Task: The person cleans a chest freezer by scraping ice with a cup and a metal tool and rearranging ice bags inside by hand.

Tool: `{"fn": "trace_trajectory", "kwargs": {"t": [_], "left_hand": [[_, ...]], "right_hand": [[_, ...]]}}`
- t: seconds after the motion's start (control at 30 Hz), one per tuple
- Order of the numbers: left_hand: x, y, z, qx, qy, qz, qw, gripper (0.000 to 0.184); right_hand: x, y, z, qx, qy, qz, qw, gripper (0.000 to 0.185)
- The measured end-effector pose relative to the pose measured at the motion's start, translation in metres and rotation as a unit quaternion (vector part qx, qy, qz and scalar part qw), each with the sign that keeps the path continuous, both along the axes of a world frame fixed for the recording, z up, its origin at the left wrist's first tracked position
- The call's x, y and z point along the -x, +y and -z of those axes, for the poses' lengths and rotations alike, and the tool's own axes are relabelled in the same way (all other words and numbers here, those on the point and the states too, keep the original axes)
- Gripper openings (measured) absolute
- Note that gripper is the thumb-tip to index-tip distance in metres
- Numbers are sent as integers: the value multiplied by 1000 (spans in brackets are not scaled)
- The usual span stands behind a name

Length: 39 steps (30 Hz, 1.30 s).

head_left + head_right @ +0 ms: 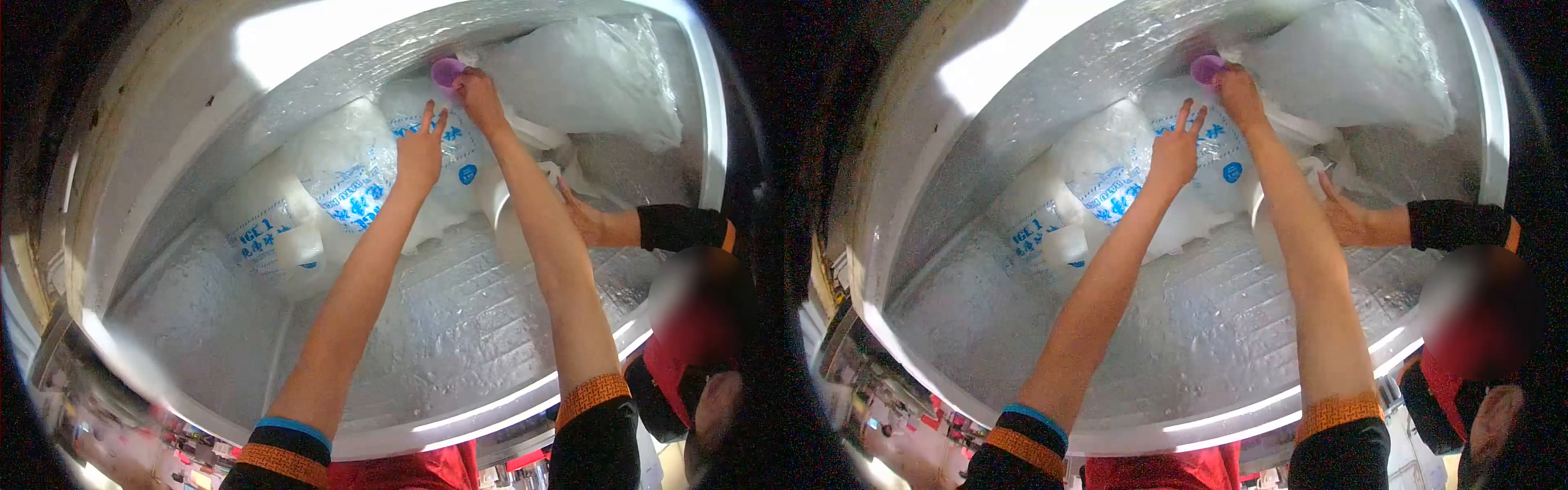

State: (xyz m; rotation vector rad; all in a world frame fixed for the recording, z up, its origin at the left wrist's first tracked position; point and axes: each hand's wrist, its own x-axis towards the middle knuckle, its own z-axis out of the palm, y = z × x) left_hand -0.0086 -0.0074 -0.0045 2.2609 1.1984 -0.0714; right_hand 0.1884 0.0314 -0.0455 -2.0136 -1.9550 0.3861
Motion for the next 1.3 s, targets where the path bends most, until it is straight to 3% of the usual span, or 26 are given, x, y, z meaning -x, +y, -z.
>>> {"fn": "trace_trajectory", "kwargs": {"t": [0.27,0.33,0.47,0.53,0.67,0.7,0.83,0.9,1.03,1.1,1.23,1.3], "left_hand": [[4,-1,4,-11,4,12,1000,76],[4,1,0,-7,3,23,1000,75],[3,3,16,28,74,54,995,75],[-1,9,32,37,99,64,992,79],[-2,13,6,152,103,3,983,102],[-3,13,-10,118,100,26,988,102],[3,10,0,61,89,58,992,103],[2,10,-7,70,78,54,993,103],[1,8,-5,65,86,47,993,102],[2,8,-7,73,75,42,994,100],[3,9,-8,102,63,28,992,102],[4,10,-3,94,42,25,994,98]], "right_hand": [[20,-17,-95,-2,133,37,990,12],[29,-27,-130,-87,164,2,983,12],[34,-53,-204,-103,170,-66,978,16],[39,-68,-235,-36,328,-4,944,19],[30,-112,-292,8,271,12,962,18],[23,-122,-297,75,250,18,965,16],[3,-175,-287,136,299,0,945,7],[-1,-187,-290,249,216,68,942,5],[-21,-208,-255,380,186,65,904,7],[-24,-216,-237,434,234,120,862,15],[-34,-215,-211,467,308,112,821,14],[-39,-210,-204,498,365,168,769,19]]}}
